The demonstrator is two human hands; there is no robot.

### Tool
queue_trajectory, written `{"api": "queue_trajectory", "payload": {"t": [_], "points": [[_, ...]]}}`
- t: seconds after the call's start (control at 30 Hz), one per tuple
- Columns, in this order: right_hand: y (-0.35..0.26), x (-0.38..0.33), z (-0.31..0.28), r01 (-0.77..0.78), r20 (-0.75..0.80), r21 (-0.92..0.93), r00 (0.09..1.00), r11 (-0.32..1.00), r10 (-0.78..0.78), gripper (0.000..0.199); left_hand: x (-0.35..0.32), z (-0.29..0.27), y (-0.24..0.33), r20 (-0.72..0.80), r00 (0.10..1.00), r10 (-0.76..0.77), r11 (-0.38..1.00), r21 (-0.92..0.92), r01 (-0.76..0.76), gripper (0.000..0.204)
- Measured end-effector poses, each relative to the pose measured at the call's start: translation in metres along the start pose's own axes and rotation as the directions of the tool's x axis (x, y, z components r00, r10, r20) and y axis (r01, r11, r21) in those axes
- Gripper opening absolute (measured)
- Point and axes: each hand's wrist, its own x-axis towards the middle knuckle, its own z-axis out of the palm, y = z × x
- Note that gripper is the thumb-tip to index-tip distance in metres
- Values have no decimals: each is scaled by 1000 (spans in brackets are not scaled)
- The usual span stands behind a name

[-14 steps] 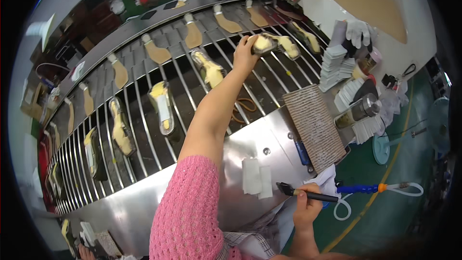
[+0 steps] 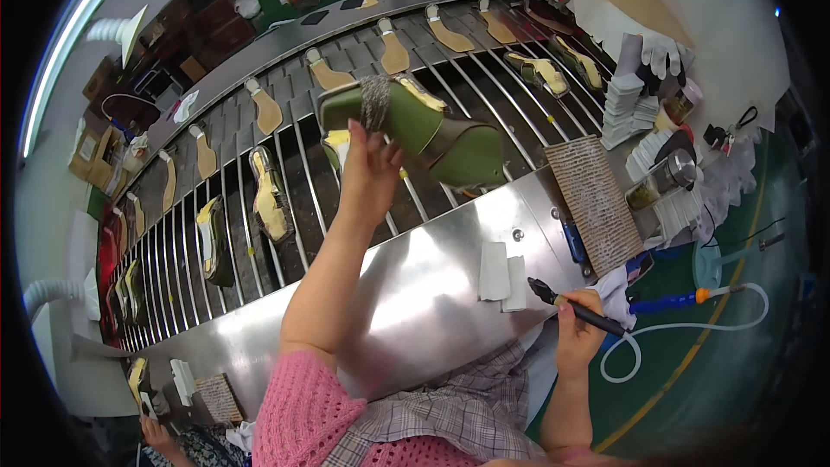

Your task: The person uses a brush to scrub the soles of high-heeled shoes. They pick up shoes from a metal rack, scrub the bottom surface with a brush, and place them back on the rack. The process is repeated for multiple shoes.

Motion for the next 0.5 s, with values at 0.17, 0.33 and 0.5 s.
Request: {"api": "queue_trajectory", "payload": {"t": [0.17, 0.33, 0.5], "points": [[-17, -1, 9, 42, 22, 25, 999, 999, -43, 11, -95, 3, -4, -89, 991, -99, 975, 189, 115, 50], [-36, -10, 20, -63, 131, 81, 990, 995, 52, 11, -185, -16, -25, 165, 966, 201, 576, 777, -253, 105], [-43, -15, 21, 58, 194, -60, 980, 996, -46, 12, -227, 11, -21, 264, 956, -126, 51, 964, -259, 98]]}}
